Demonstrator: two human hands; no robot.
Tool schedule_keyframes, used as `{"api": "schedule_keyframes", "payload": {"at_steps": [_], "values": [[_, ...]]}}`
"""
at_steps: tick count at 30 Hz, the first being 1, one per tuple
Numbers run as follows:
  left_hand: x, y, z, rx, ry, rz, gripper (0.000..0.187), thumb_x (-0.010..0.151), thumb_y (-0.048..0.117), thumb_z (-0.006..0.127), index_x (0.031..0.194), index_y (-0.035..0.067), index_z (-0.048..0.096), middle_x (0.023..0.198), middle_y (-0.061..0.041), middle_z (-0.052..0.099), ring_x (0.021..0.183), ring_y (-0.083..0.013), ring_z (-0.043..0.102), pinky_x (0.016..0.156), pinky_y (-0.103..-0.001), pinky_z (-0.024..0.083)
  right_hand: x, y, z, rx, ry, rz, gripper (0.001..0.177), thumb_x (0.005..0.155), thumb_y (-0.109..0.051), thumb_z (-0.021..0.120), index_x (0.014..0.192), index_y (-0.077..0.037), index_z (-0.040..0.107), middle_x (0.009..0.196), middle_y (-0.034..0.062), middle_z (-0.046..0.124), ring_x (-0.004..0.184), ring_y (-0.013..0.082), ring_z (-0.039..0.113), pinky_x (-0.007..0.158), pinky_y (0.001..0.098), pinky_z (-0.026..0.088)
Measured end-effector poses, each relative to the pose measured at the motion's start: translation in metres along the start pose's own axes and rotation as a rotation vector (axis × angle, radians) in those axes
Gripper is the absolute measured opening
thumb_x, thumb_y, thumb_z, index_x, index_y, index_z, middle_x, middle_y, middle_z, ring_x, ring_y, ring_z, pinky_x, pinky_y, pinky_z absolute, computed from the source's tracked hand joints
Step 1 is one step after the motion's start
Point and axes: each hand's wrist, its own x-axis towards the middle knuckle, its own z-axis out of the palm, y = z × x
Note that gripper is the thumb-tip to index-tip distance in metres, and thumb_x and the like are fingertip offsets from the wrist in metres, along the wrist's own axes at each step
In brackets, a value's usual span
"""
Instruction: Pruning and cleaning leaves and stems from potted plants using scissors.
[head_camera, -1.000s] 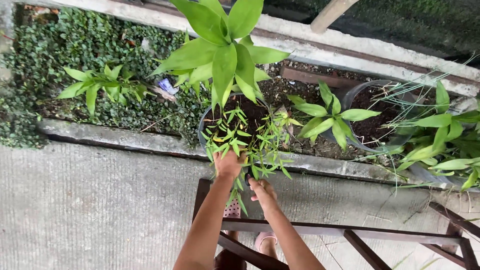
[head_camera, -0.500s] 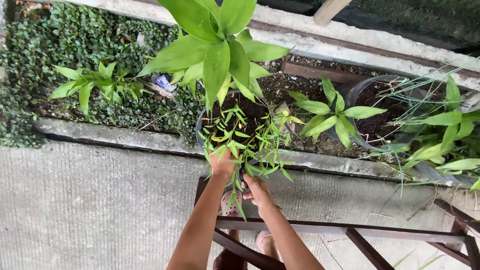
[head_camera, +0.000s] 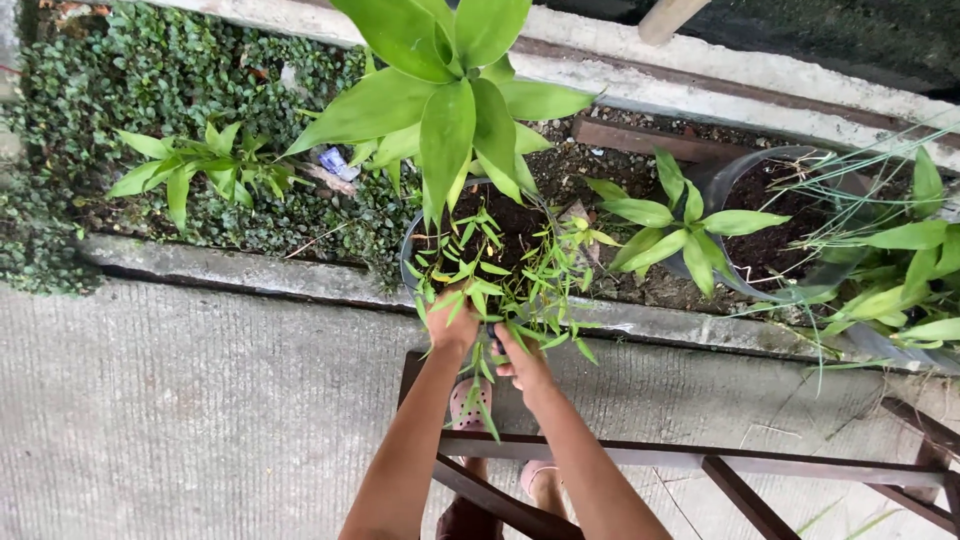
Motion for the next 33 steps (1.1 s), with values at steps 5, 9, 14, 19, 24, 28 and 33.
{"api": "schedule_keyframes", "payload": {"at_steps": [5, 9, 14, 19, 24, 28, 33], "values": [[0.000, 0.015, -0.011, -0.037, 0.092, 0.016, 0.023, 0.086, 0.020, 0.065, 0.106, 0.017, 0.075, 0.096, -0.015, 0.075, 0.091, -0.0356, 0.071, 0.082, -0.047, 0.055, -0.001, -0.002, -0.024, -0.071, -0.080, -0.034, 0.045, 0.088, -0.062, 0.066, 0.102, -0.019, 0.070, 0.083, -0.0034, 0.072, 0.057, 0.0061, 0.059, 0.045, 0.0203, 0.037], [0.002, 0.018, -0.011, -0.249, 0.055, -0.154, 0.036, 0.089, 0.021, 0.062, 0.122, 0.028, 0.073, 0.105, -0.014, 0.075, 0.092, -0.0341, 0.072, 0.081, -0.044, 0.058, -0.026, -0.016, -0.033, -0.134, -0.085, 0.035, 0.043, 0.083, -0.063, 0.066, 0.101, -0.024, 0.071, 0.083, -0.0076, 0.072, 0.057, 0.0058, 0.058, 0.052, 0.0235, 0.030], [-0.002, 0.021, -0.022, -0.230, 0.023, -0.142, 0.033, 0.092, 0.028, 0.064, 0.125, 0.030, 0.072, 0.106, -0.013, 0.075, 0.093, -0.0330, 0.073, 0.080, -0.043, 0.059, -0.051, -0.026, -0.028, -0.149, -0.067, -0.048, 0.039, 0.086, -0.055, 0.065, 0.100, -0.020, 0.069, 0.081, -0.0066, 0.070, 0.058, 0.0064, 0.058, 0.058, 0.0230, 0.040], [-0.008, 0.030, -0.038, -0.342, -0.011, -0.210, 0.029, 0.093, 0.029, 0.063, 0.118, 0.035, 0.076, 0.106, -0.010, 0.076, 0.090, -0.0307, 0.074, 0.078, -0.042, 0.059, -0.026, -0.011, -0.016, -0.111, -0.058, -0.190, 0.036, 0.089, -0.048, 0.066, 0.100, -0.014, 0.071, 0.082, -0.0032, 0.069, 0.064, 0.0041, 0.061, 0.060, 0.0259, 0.053], [-0.005, 0.030, -0.035, -0.267, -0.065, -0.259, 0.027, 0.098, 0.035, 0.061, 0.121, 0.035, 0.074, 0.104, -0.012, 0.076, 0.088, -0.0312, 0.075, 0.078, -0.041, 0.060, -0.018, -0.011, -0.010, -0.108, -0.008, -0.112, 0.044, 0.089, -0.054, 0.067, 0.098, -0.011, 0.072, 0.082, 0.0024, 0.072, 0.062, 0.0112, 0.063, 0.057, 0.0268, 0.055], [-0.010, 0.031, -0.039, -0.304, 0.000, -0.183, 0.024, 0.096, 0.040, 0.065, 0.115, 0.031, 0.077, 0.105, -0.011, 0.077, 0.092, -0.0320, 0.074, 0.080, -0.042, 0.059, 0.000, -0.001, -0.022, -0.004, -0.006, -0.138, 0.044, 0.085, -0.057, 0.066, 0.100, -0.016, 0.073, 0.082, 0.0018, 0.073, 0.064, 0.0101, 0.065, 0.054, 0.0278, 0.055], [-0.015, 0.031, -0.042, -0.433, 0.057, -0.219, 0.028, 0.088, 0.034, 0.068, 0.114, 0.027, 0.076, 0.109, -0.009, 0.075, 0.097, -0.0313, 0.072, 0.085, -0.041, 0.055, -0.006, -0.007, -0.030, -0.010, -0.061, 0.001, 0.054, 0.083, -0.069, 0.062, 0.098, -0.018, 0.070, 0.086, -0.0035, 0.073, 0.065, 0.0090, 0.064, 0.050, 0.0216, 0.035]]}}
